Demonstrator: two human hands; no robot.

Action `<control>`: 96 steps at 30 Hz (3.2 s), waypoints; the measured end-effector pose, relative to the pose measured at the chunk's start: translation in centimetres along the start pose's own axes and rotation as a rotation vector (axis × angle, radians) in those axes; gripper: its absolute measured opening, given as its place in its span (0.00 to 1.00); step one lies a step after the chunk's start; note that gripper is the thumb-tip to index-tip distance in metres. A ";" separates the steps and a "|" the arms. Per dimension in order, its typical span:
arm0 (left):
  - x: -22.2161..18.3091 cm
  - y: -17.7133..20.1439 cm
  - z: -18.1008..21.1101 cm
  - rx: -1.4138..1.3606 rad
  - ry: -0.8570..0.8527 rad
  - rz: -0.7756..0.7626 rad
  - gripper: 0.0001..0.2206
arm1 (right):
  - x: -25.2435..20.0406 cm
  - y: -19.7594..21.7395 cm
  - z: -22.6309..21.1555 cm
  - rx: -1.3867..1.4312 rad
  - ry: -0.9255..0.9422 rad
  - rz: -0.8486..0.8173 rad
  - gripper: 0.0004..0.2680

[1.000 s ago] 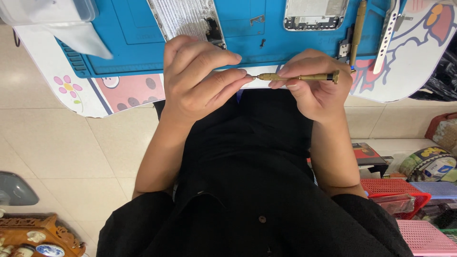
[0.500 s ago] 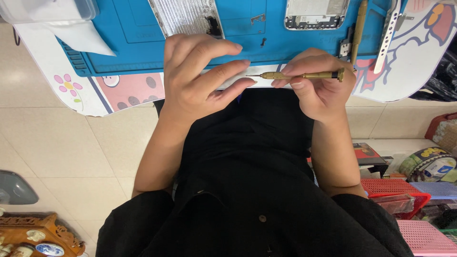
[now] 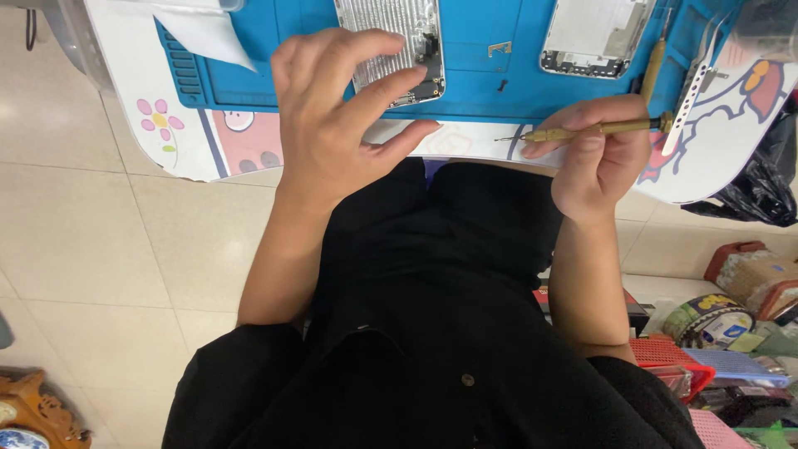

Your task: Repairing a mobile phone by disassembling components on a workbench.

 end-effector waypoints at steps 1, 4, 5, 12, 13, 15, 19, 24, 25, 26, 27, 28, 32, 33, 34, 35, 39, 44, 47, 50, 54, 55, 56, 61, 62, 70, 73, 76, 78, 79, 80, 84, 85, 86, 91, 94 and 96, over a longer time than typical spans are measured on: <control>-0.2 0.0 -0.1 -0.004 0.000 0.004 0.22 | -0.1 -0.1 -0.1 -0.005 0.000 -0.002 0.10; -0.8 0.1 0.1 -0.027 -0.035 0.010 0.19 | -0.2 -0.8 -0.4 -0.041 -0.022 -0.011 0.10; -0.8 -0.2 0.1 -0.001 -0.028 -0.008 0.17 | -0.1 -1.2 -0.7 -0.092 -0.022 -0.017 0.10; -1.0 -0.8 -0.6 0.021 0.011 -0.030 0.11 | 0.8 -4.2 -1.4 -0.164 0.037 0.057 0.12; -1.0 -0.8 -0.6 0.020 0.011 -0.031 0.11 | 1.3 -4.5 -1.1 -0.165 0.036 0.058 0.12; -0.9 -0.8 -0.8 0.018 0.042 -0.030 0.09 | 2.1 -4.8 -1.1 -0.265 0.082 0.107 0.13; -0.4 -0.7 -0.8 0.020 0.053 -0.025 0.09 | 4.2 -6.2 -1.6 -0.291 0.096 0.105 0.14; 0.1 -0.6 -0.6 0.042 0.030 -0.022 0.07 | 4.3 -7.4 -0.9 -0.286 0.152 0.071 0.14; 0.1 -0.6 -0.6 0.041 0.033 -0.025 0.07 | 4.3 -7.4 -0.7 -0.285 0.147 0.071 0.14; 0.2 -0.6 -0.6 0.036 0.041 -0.030 0.07 | 4.2 -7.3 -0.6 -0.324 0.148 0.075 0.14; 0.2 -0.6 -0.7 0.030 0.047 -0.035 0.06 | 4.1 -7.2 -0.6 -0.364 0.149 0.080 0.14; 0.3 -0.6 -0.7 0.028 0.048 -0.038 0.06 | 4.0 -7.1 -0.5 -0.365 0.145 0.080 0.14; 0.3 -0.7 -0.7 0.021 0.043 -0.038 0.06 | 3.8 -7.4 -0.4 -0.372 0.169 0.051 0.14; 0.3 -0.6 -0.7 0.022 0.038 -0.032 0.06 | 3.8 -7.4 -0.4 -0.383 0.178 0.050 0.13; 0.3 -0.6 -0.7 0.022 0.039 -0.033 0.06 | 3.9 -7.4 -0.5 -0.383 0.177 0.050 0.13; 0.3 -0.6 -0.8 0.018 0.048 -0.037 0.06 | 4.0 -7.6 -0.9 -0.442 0.211 0.040 0.12; 0.3 -0.7 -0.8 0.017 0.060 -0.040 0.05 | 4.1 -8.1 -1.7 -0.552 0.261 0.008 0.10; 0.3 -0.5 -0.8 0.020 0.062 -0.037 0.06 | 4.1 -8.2 -1.8 -0.570 0.275 -0.004 0.11; 0.2 -0.6 -0.9 0.021 0.066 -0.039 0.06 | 4.2 -8.5 -2.0 -0.621 0.293 -0.016 0.11; 0.1 -0.7 -1.0 0.012 0.069 -0.030 0.06 | 4.3 -8.6 -2.3 -0.622 0.311 -0.024 0.11; 0.1 -0.7 -1.0 0.011 0.063 -0.030 0.06 | 4.3 -8.7 -2.5 -0.647 0.330 -0.024 0.10; 0.1 -0.7 -1.0 0.011 0.064 -0.030 0.06 | 4.2 -8.7 -2.4 -0.647 0.329 -0.025 0.10; 0.1 -0.7 -1.0 0.010 0.063 -0.029 0.06 | 4.2 -8.7 -2.4 -0.655 0.332 -0.032 0.10; 0.1 -0.6 -1.0 0.001 0.062 -0.026 0.05 | 4.2 -8.7 -2.3 -0.658 0.321 -0.038 0.10; 0.1 -0.6 -1.1 -0.004 0.064 -0.032 0.06 | 4.2 -8.8 -2.3 -0.653 0.322 -0.043 0.10; -0.1 -0.8 -1.1 0.000 0.051 -0.026 0.06 | 5.3 -9.3 -4.7 -0.572 0.318 -0.079 0.07; -0.1 -0.6 -1.0 0.002 0.042 -0.022 0.07 | 5.8 -9.5 -6.7 -0.693 0.312 -0.093 0.05; -0.1 -0.5 -0.7 -0.008 0.047 -0.016 0.06 | 6.5 -10.0 -8.1 -0.708 0.235 -0.191 0.04; 0.1 -0.4 -0.9 -0.020 0.065 -0.019 0.05 | 7.4 -11.0 -9.7 -0.793 0.257 -0.260 0.08; -0.1 -0.4 -0.9 -0.019 0.065 -0.020 0.05 | 7.4 -10.6 -9.6 -0.792 0.257 -0.259 0.08; -0.2 -0.3 -0.8 -0.026 0.057 -0.010 0.06 | 7.2 -10.5 -9.6 -0.774 0.282 -0.293 0.10; 0.2 0.1 -0.6 -0.030 0.029 0.007 0.06 | 8.1 -10.4 -11.3 -0.654 0.293 -0.291 0.15; 0.2 0.1 -0.5 -0.027 0.026 0.012 0.06 | 8.0 -10.1 -11.2 -0.655 0.300 -0.291 0.15; 0.2 0.1 -0.5 -0.021 0.022 0.020 0.06 | 7.8 -10.0 -10.9 -0.740 0.322 -0.317 0.12; 0.0 0.0 -0.6 -0.049 0.035 0.012 0.06 | 8.5 -10.1 -11.9 -0.968 0.390 -0.394 0.09; 0.0 0.1 -0.3 -0.037 0.010 0.030 0.06 | 9.6 -11.4 -11.7 -1.203 0.282 -0.517 0.16; 0.0 -0.1 -0.4 -0.030 0.014 0.023 0.05 | 9.9 -13.1 -12.5 -1.387 0.377 -0.609 0.17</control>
Point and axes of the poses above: each hand's wrist, its own x-axis towards the middle knuckle, its own y-axis out of the back of the hand, z = x × y, the point moved 10 cm from there along x, towards the middle knuckle, and after that the axes turned 10 degrees about -x, right-handed, at the moved point
